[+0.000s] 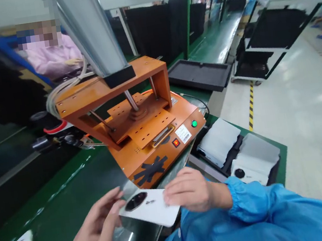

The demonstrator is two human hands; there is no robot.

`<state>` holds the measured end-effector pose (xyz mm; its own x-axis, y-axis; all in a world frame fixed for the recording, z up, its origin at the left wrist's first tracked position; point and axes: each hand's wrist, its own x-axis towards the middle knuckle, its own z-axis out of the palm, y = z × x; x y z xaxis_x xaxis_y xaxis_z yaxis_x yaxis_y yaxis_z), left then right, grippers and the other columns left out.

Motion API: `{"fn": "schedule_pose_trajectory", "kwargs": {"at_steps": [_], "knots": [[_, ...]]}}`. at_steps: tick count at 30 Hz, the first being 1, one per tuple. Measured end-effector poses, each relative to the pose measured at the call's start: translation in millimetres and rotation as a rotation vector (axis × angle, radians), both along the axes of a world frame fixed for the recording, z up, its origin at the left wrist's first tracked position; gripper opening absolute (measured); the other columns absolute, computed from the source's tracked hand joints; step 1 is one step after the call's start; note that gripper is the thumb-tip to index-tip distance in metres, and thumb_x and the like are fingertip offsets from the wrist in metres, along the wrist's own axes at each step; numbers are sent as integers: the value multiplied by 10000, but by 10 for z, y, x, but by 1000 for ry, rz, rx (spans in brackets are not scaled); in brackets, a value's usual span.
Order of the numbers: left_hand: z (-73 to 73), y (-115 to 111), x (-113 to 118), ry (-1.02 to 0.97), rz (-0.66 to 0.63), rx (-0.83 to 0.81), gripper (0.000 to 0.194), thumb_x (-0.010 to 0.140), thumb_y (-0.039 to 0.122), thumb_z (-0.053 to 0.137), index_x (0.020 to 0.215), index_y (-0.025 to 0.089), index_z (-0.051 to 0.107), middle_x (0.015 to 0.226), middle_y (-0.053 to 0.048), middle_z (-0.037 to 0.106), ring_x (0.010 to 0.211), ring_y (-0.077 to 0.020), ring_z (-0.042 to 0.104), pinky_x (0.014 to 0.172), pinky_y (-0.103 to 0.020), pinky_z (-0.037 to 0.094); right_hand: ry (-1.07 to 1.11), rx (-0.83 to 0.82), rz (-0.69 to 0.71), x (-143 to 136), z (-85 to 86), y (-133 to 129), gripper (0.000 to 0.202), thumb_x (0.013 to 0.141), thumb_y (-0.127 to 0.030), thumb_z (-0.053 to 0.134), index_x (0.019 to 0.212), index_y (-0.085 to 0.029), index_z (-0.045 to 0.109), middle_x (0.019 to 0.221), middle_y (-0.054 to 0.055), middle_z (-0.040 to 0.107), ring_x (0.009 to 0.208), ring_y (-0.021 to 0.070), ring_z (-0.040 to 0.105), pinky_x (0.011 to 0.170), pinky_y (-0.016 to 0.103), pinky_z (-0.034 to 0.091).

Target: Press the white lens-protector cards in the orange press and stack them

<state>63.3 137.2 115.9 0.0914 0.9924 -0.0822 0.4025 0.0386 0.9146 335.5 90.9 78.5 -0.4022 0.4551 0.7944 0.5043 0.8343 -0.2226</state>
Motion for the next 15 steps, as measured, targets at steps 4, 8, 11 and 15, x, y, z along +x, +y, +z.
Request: {"fn": "schedule_pose_trajectory", "kwargs": {"at_steps": [4, 8, 11, 15], "knots": [[75, 461, 502, -323, -145, -215, 665, 790, 598, 718, 1283, 161, 632, 1082, -116, 714, 691, -156, 609, 443, -240, 412, 77, -12, -227, 440, 135, -250, 217, 954, -161, 600, 1156, -148, 680, 983, 116, 796, 1004, 200, 764, 800, 345, 543], [141, 664, 833, -401, -222, -297, 729, 727, 581, 781, 1269, 132, 591, 1231, -173, 674, 855, -204, 660, 423, -216, 410, -37, 24, -433, 723, 169, -433, 257, 964, -167, 552, 1182, -180, 689, 1057, 126, 792, 1041, 225, 757, 791, 371, 555], [162, 723, 929, -393, -258, -343, 705, 716, 565, 805, 1222, 135, 567, 1305, -191, 646, 837, -186, 676, 485, -224, 457, -114, 62, -480, 850, 187, -459, 260, 989, -186, 514, 1176, -178, 694, 1066, 115, 794, 1061, 220, 752, 800, 367, 560], [136, 722, 953, -373, -243, -386, 818, 701, 563, 828, 1326, 182, 464, 1335, -179, 644, 787, -179, 695, 519, -244, 472, -102, 121, -505, 909, 213, -398, 212, 967, -142, 570, 1130, -157, 704, 1038, 105, 798, 1063, 202, 749, 847, 348, 553]]}}
